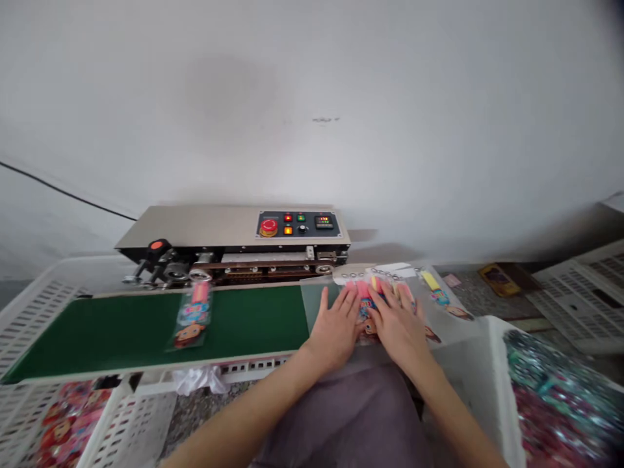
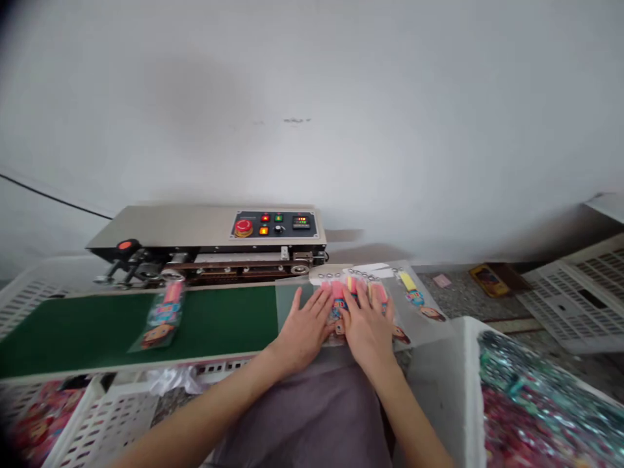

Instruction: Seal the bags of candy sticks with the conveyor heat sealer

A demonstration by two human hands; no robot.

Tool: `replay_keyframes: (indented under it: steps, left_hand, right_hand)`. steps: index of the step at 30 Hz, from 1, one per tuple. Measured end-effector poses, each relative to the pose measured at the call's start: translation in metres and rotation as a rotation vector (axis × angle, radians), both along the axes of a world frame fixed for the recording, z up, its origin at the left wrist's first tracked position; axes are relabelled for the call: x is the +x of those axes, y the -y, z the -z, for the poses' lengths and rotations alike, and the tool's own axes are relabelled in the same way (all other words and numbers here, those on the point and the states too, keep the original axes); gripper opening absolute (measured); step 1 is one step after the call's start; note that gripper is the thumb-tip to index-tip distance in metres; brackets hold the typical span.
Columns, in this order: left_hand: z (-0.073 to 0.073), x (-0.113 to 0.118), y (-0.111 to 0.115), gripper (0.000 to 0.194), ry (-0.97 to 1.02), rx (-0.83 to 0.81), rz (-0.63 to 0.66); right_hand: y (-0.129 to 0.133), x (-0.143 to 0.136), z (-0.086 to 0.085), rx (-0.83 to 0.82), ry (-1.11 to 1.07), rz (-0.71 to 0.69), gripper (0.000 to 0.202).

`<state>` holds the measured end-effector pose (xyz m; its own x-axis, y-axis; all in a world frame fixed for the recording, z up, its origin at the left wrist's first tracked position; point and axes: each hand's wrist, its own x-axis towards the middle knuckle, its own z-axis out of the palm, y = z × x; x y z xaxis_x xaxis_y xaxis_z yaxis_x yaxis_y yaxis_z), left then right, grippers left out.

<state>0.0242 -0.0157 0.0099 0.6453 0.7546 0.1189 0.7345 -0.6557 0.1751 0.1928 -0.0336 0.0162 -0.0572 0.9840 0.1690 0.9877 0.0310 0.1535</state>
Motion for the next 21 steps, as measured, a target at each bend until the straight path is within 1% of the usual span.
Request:
replay_keyframes:
  steps: [3,7,9,12,13,18,21]
  left_hand:
    - [0.006,-0.005,-0.004,0.058,0.009,0.026,0.013]
    - [0.013,-0.01,-0.008,0.055,0.006,0.074,-0.019]
    - [0.015,-0.013,-0.01,0.054,0.007,0.077,-0.026]
    - [0.014,-0.017,-0.012,0.056,0.017,0.082,-0.006]
    - [0.014,-0.019,-0.013,0.056,0.02,0.084,-0.001]
    - [0.014,-0.024,-0.015,0.055,-0.003,0.085,0.01]
    - [0.016,-0.026,-0.015,0.056,-0.015,0.103,-0.001]
  right_hand:
    - [-0.002,-0.001,-0.004,0.003,-0.005,0.037,0.045]
    - [-0.001,0.0,-0.007,0.023,-0.017,0.083,0.045]
    - [0.001,-0.002,-0.008,0.042,-0.042,0.06,0.046]
    - [0.001,-0.009,-0.008,0.02,-0.099,-0.061,0.046]
    - [0.001,-0.01,-0.008,0.008,-0.111,-0.082,0.046]
    - [-0.002,-0.01,-0.008,0.042,-0.097,-0.015,0.042]
    - [-0.002,-0.008,-0.006,0.038,-0.103,-0.029,0.043]
